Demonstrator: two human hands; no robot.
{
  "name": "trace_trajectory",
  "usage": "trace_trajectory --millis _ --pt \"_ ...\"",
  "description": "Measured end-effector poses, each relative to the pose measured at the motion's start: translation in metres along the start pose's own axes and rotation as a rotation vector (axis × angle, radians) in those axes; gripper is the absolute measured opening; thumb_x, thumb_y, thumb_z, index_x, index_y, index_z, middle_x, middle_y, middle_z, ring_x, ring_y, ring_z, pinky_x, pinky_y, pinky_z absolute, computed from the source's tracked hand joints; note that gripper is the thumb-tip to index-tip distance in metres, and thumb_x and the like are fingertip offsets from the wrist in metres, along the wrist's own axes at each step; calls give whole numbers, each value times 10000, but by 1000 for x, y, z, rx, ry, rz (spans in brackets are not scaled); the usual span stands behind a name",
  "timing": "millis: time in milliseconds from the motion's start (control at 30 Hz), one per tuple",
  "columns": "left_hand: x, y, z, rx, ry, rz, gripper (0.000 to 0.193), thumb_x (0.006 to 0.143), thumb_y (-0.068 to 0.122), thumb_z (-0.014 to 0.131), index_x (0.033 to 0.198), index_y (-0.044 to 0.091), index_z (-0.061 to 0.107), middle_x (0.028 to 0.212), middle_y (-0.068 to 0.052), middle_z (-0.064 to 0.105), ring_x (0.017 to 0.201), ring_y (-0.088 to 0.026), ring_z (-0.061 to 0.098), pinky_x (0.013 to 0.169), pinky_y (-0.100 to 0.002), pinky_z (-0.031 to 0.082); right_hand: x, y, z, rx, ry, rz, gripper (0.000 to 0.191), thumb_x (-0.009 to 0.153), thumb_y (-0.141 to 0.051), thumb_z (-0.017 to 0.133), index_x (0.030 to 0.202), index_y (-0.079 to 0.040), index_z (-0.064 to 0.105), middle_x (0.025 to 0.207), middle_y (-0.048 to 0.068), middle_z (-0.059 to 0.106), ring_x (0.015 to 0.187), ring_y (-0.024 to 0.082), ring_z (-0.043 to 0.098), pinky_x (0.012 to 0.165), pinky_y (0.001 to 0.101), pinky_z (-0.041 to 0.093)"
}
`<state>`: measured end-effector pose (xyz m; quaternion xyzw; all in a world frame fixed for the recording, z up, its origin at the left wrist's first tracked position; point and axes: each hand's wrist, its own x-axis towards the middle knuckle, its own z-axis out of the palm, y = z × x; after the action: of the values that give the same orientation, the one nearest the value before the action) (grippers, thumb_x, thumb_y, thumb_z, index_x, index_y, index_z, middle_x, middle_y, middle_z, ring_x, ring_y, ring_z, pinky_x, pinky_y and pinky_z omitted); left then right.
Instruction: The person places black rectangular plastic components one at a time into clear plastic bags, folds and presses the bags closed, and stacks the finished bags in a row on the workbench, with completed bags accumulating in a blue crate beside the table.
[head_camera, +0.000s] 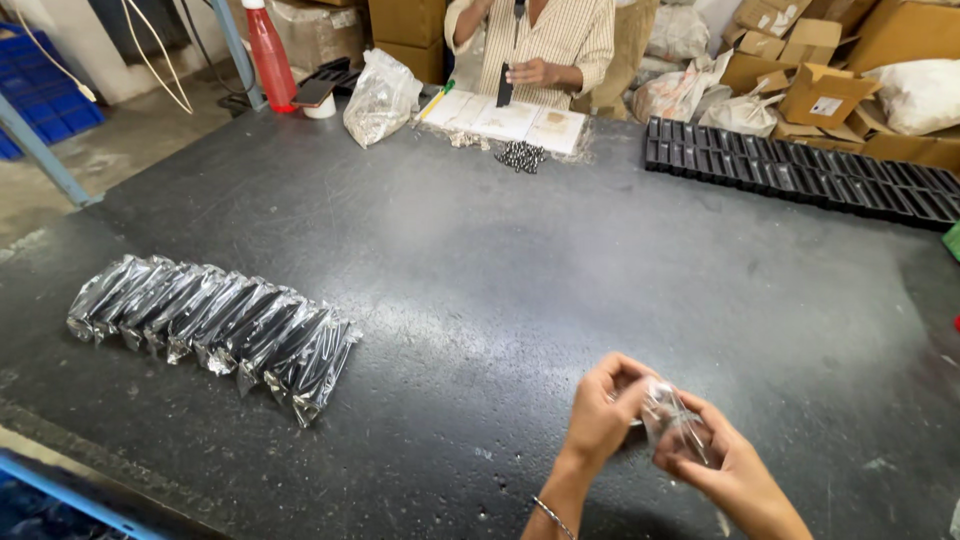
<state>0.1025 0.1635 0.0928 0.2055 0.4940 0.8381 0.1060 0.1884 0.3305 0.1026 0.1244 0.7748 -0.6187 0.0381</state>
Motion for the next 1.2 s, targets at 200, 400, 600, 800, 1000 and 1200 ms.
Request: trace_trajectory --millis 200,400,600,800,1000,1200 --pt "2 15 -8 -176 253 -31 36 967 34 566 1000 19 566 944 -153 753 738 -158 703 654 -297 606 -3 9 -25 110 206 -70 544 836 -119 734 1355 -13 609 1066 104 760 969 166 701 875 299 544" --pt "-4 16 5 -14 154 -3 110 950 -5 585 1049 14 542 948 -153 741 766 -160 718 664 -305 617 -7 13 -46 540 298 -230 496 885 -145 682 1353 -37 558 1131 79 691 969 169 670 884 362 561" --pt "-9 7 19 165 -44 -69 342 907 23 658 1224 41 532 950 -115 756 806 -144 740 717 -281 623 -8 24 -58 809 272 -316 386 992 -287 607 1270 -20 620 1033 84 698 902 186 683 845 383 588" --pt "-19 17 22 325 -188 -96 691 853 146 767 1457 39 449 1128 -153 733 956 -188 716 830 -317 604 -9 28 -68 699 513 -260 129 1017 -191 651 1099 -96 683 905 -18 661 787 71 618 678 239 518" --pt "-8 15 15 48 -151 -180 1003 822 351 827 1603 35 282 1361 -174 665 1212 -230 677 1019 -344 569 -18 24 -71 235 305 -76 186 884 -126 732 1025 -26 801 777 23 663 567 79 440 491 224 328" --pt "-10 0 6 108 -260 -247 777 831 264 819 1473 28 450 1332 -139 663 1212 -206 661 997 -325 576 -24 16 -62 11 3 34 200 844 -211 762 964 -57 806 657 -6 660 507 80 465 452 237 342"
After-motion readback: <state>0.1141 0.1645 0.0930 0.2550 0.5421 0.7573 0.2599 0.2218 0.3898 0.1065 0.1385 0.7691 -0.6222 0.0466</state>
